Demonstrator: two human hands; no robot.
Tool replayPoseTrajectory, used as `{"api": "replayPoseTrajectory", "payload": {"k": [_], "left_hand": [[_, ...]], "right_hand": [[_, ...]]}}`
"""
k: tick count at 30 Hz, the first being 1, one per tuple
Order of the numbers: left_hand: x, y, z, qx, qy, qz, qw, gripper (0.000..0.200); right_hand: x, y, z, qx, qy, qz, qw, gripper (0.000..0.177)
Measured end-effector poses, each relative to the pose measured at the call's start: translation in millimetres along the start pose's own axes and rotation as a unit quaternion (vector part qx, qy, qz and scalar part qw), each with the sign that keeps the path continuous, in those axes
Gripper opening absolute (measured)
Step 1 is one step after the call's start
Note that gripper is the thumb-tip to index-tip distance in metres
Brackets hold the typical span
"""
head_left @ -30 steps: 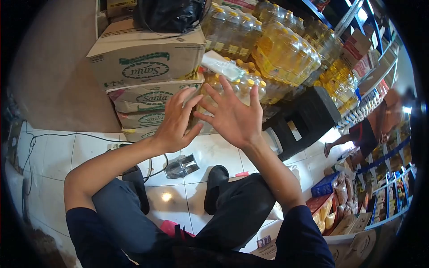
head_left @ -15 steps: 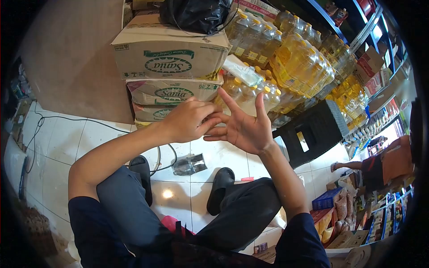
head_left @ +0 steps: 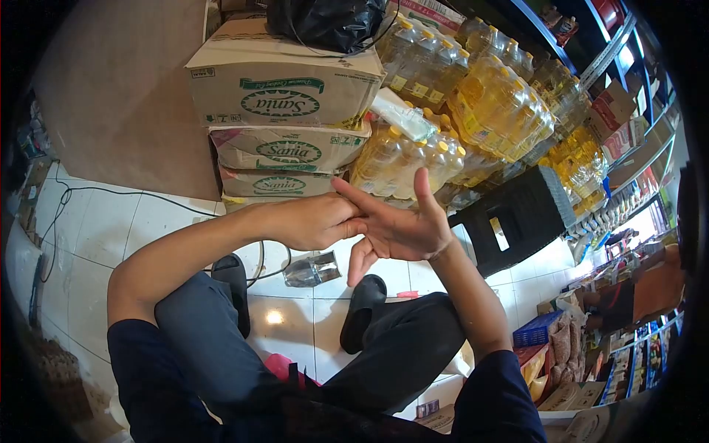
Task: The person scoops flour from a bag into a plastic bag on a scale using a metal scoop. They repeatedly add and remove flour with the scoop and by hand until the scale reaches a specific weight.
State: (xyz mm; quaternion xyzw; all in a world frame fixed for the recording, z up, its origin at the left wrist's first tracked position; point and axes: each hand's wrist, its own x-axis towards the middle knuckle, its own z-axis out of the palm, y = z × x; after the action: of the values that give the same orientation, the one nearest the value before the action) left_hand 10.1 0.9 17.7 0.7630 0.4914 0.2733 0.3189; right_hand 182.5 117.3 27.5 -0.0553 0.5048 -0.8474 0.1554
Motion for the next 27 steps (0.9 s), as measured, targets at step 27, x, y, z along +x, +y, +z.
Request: {"api": "replayPoseTrajectory", "payload": {"k": [27], "left_hand": [[-17.0,22.5,-2.0,-0.043,-0.020,0.033,0.998,0.034]], "right_hand": [[-5.1,-4.0,20.3,0.020,-0.107,-0.058,0.992,0.117]]}}
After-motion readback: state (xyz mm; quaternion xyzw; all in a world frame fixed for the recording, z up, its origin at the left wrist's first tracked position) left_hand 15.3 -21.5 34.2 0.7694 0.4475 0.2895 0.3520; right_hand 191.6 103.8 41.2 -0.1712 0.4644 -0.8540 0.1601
